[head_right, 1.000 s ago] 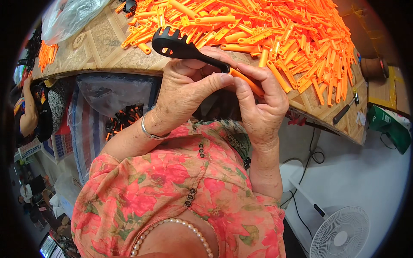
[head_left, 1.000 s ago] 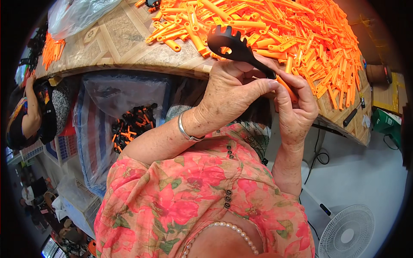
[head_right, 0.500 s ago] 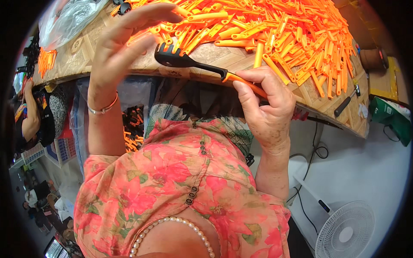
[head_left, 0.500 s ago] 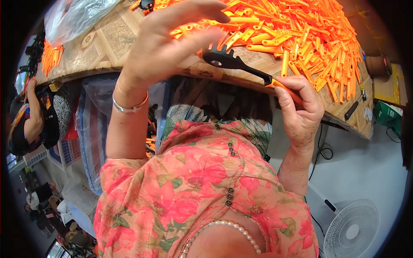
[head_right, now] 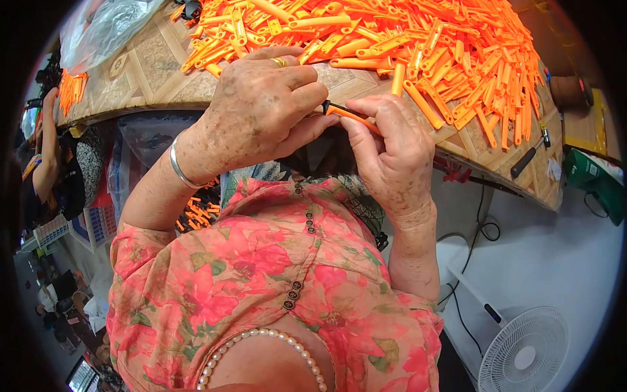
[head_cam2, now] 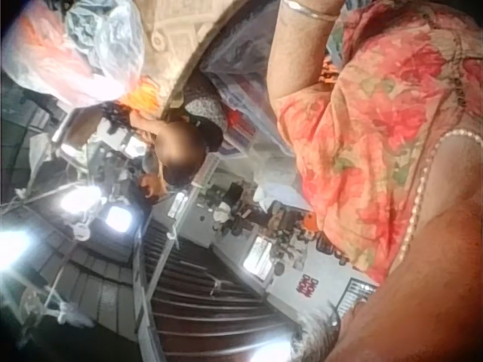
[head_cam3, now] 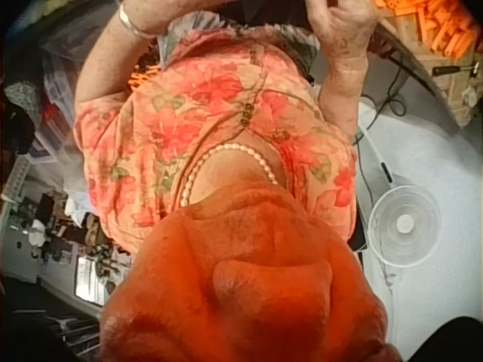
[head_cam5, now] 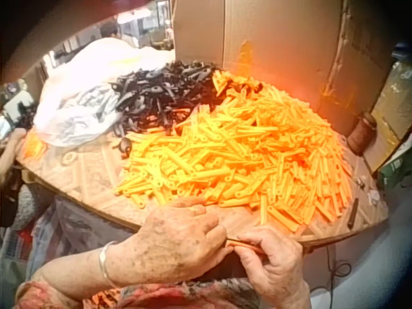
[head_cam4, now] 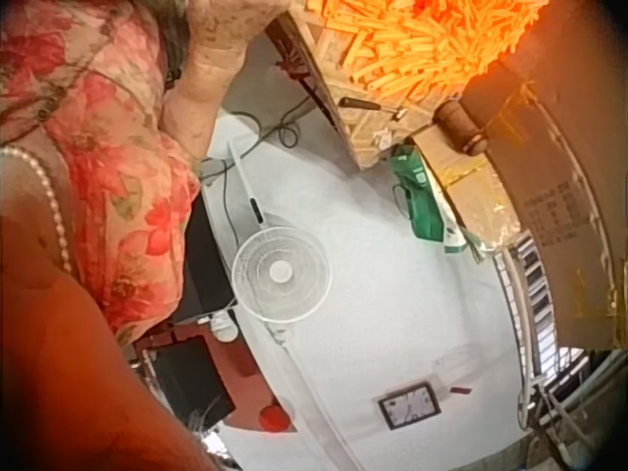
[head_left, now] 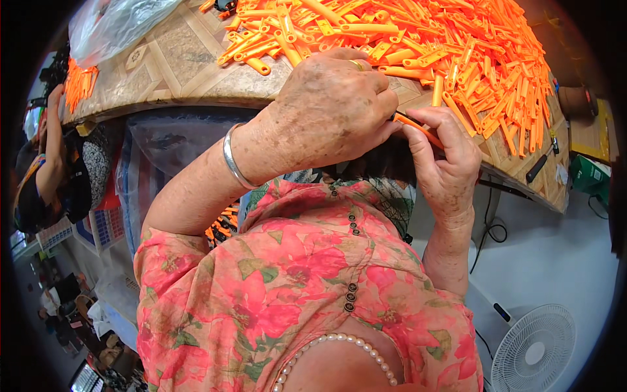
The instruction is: The person repeatedly picks up orange plastic pieces and black plastic components from a table, inserts the orange piece into the black component, and uses a hammer to tap the assembly together. The finished assemblies are placed back on the table among many similar parts.
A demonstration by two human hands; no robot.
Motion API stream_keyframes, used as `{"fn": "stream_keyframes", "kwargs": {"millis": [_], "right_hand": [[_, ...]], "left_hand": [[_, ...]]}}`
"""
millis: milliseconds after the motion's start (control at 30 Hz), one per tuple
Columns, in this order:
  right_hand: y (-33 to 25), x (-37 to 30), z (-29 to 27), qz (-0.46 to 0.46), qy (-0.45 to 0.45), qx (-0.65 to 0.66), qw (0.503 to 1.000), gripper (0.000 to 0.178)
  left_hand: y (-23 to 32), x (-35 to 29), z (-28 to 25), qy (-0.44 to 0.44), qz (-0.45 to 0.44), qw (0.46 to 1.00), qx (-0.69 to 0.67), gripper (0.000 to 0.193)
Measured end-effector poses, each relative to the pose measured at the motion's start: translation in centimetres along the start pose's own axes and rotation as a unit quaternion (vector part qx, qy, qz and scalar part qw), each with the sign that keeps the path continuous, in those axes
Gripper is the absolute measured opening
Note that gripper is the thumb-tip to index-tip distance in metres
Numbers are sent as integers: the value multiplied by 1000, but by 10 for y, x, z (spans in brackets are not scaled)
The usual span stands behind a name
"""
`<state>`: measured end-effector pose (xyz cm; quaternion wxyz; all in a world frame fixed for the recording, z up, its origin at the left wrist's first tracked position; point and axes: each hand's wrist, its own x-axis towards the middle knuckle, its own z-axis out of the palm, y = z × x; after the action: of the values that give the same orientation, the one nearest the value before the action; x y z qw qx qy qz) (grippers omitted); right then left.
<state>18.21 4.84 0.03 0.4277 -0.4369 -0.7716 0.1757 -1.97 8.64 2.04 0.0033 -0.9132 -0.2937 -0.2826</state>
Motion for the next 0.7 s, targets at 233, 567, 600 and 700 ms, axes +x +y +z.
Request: {"fn": "stream_keyframes", "kwargs": {"millis": [233,567,600,700], "right_hand": [[-1,-3,-4,-48,-53,-15,997,13],[4,-10,11,44,-68,-13,997,10],[4,-10,10,34,-53,-8,998,10],[9,-7,5,-42,-16,-48,998,15]], "left_hand": [[3,-3,2,-29,28,999,-26,23],[-2,-15,11,-73,-2,997,-1,25],[0,-15,11,-64,-10,998,1,26],[5,-13,1,-104,-62,992,-46,27]]}}
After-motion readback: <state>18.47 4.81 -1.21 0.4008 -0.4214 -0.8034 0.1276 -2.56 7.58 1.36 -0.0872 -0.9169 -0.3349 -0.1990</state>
